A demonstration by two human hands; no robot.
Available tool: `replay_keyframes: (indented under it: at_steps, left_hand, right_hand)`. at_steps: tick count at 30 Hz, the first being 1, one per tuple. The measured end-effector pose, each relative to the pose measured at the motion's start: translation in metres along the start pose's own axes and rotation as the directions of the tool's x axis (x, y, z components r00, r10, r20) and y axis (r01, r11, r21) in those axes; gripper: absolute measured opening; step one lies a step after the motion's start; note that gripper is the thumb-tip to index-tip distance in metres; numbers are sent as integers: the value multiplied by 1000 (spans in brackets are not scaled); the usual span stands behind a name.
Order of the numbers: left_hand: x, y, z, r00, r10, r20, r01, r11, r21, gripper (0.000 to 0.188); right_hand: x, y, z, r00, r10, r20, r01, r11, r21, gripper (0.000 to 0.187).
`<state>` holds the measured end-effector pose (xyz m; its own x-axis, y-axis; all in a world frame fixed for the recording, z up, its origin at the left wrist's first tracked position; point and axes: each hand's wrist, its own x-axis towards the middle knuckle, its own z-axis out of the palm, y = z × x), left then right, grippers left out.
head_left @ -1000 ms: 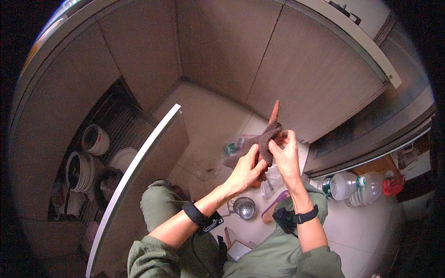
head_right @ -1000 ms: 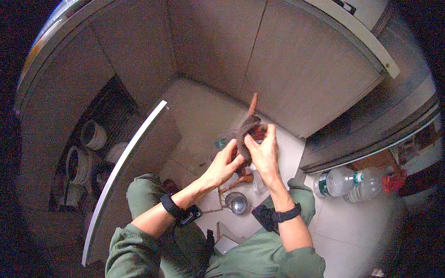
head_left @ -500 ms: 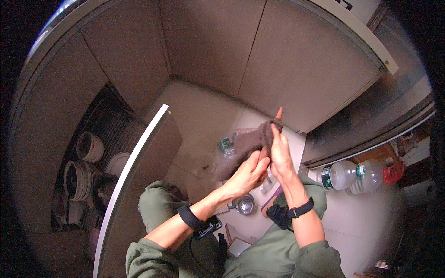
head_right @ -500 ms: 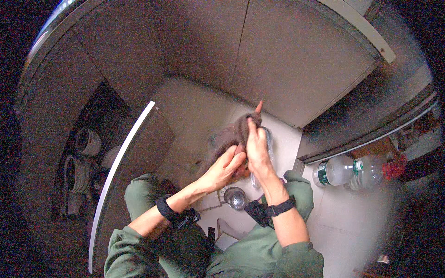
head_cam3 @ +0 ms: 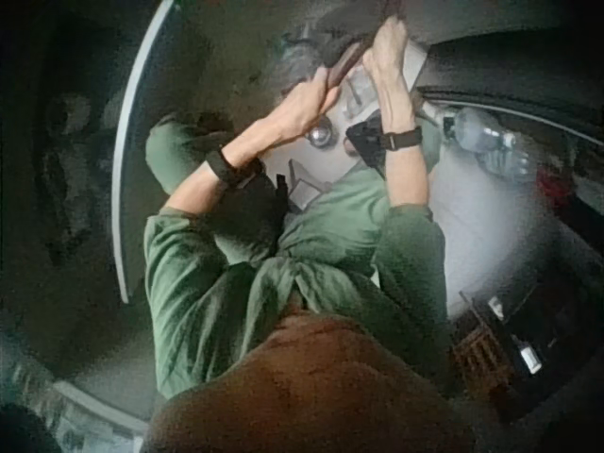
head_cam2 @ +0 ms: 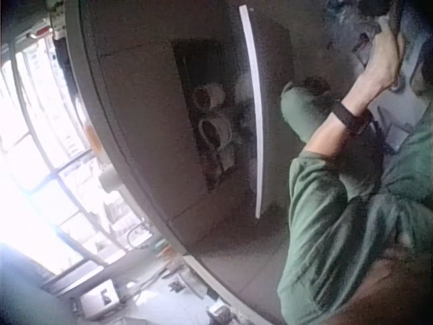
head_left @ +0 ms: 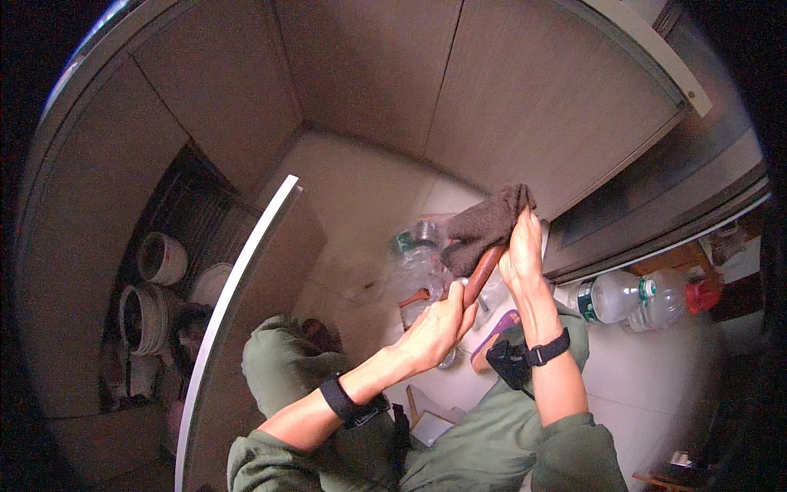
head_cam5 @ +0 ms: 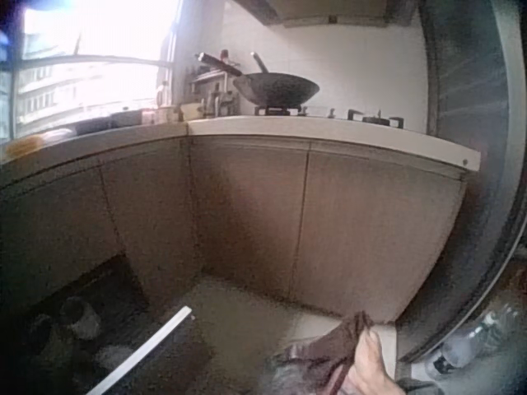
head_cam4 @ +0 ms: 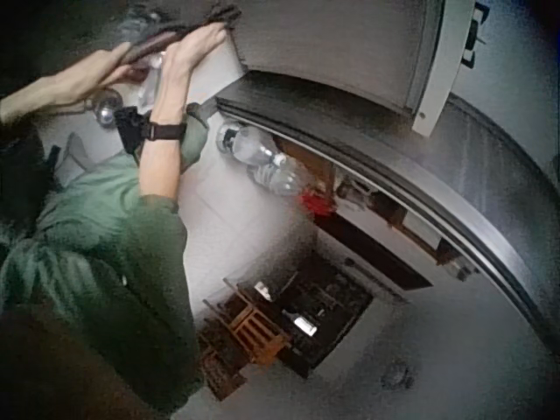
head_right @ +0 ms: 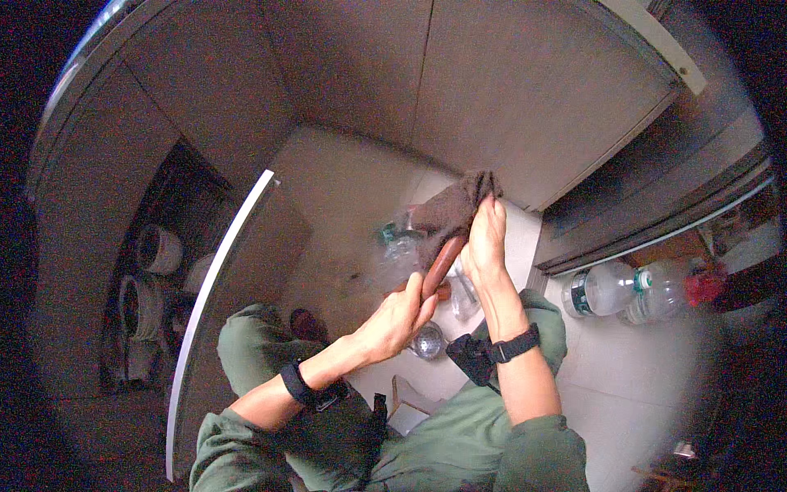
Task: The person unpacks a metal ladle from a plastic bag and wipes it with a paper towel. They then attach a wooden handle to the ladle's metal shaft and wipe the handle with a cloth. The person holds the assembled ladle to inspect it.
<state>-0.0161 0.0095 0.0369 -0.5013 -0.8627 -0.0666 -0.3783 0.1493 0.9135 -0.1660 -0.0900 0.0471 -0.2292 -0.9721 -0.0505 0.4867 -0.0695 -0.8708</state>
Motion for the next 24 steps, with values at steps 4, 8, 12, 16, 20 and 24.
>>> replay_keyframes:
  at_steps: [4, 8, 12, 16, 20, 24]
  left_hand:
    - [2, 1, -2, 997, -73, -40, 74, 997, 36, 22]
    - [5, 1, -4, 983, 87, -164, -96, 994, -52, 24]
    - [6, -2, -8, 984, 32, -178, -24, 999, 42, 24]
    - [8, 1, -5, 966, -22, -256, 109, 937, 332, 25]
    - [9, 9, 3, 973, 23, -232, 57, 942, 330, 24]
    - [7, 7, 2, 974, 56, -218, -41, 996, 74, 27]
  right_hand:
    - [-5, 11, -1, 999, -29, 15, 29, 999, -46, 30]
    - [-9, 12, 2, 999, 29, 40, -25, 995, -96, 27]
    - [-23, 17, 5, 990, 112, 83, -104, 990, -92, 21]
    - [-26, 25, 5, 981, 6, 193, 23, 989, -145, 19]
    - [-1, 18, -4, 995, 94, 18, -84, 952, -293, 25]
    - [3, 4, -7, 993, 80, 90, -68, 990, -127, 34]
